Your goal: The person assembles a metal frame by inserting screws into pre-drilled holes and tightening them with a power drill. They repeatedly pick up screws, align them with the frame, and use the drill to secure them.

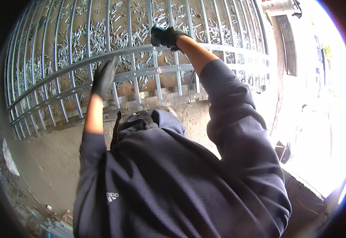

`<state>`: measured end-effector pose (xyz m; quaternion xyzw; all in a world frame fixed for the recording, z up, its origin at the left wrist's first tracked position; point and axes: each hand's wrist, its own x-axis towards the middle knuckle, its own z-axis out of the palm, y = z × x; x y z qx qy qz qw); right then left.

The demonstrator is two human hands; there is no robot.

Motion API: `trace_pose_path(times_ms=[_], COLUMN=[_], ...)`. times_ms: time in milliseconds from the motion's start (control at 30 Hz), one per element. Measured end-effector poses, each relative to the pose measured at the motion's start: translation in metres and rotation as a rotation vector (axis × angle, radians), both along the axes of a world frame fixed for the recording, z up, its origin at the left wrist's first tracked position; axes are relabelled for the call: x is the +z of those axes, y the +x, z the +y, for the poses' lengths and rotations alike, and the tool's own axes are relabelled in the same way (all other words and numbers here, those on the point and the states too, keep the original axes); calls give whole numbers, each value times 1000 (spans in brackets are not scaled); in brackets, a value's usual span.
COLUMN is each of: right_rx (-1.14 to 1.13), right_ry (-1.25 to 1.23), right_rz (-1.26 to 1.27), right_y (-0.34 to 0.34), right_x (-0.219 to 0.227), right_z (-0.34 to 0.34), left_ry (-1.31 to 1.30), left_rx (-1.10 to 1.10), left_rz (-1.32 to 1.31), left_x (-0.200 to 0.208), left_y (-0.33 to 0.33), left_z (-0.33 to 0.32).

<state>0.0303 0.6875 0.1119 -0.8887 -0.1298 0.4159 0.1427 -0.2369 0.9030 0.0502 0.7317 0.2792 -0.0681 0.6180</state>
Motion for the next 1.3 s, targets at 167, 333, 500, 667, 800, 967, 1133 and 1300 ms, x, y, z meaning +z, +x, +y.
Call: trace_pose_path(times_ms=[167,333,500,667,800,967,1133,1300], right_rx=[-48,-120,94,175,190,217,229,240], right_ry=[-61,-74,-30,-13,-22,-47,-61,-75], right_rz=[16,-57,-325,-171,-185,-175,-164,-152], right_y=[6,5,0,-10,-16,-13,-8,-4], right_x=[-15,-37,-43,-31,-31,-34,-36,-40], right_z=[6,-5,-15,-29,-28,-27,-27,-27], left_ry=[530,850,691,655,647,775,631,429], left_rx=[-28,-305,-386,-482,-550,-406,-492,-420], left_rz=[-435,-279,-321,-363,-349,-240,-193,-339], left_x=[26,6,-2,5,-1,-3,1,-6], left_y=[207,290,289,282,288,290,287,291], left_z=[-39,-78,-97,-102,-104,-106,-104,-102])
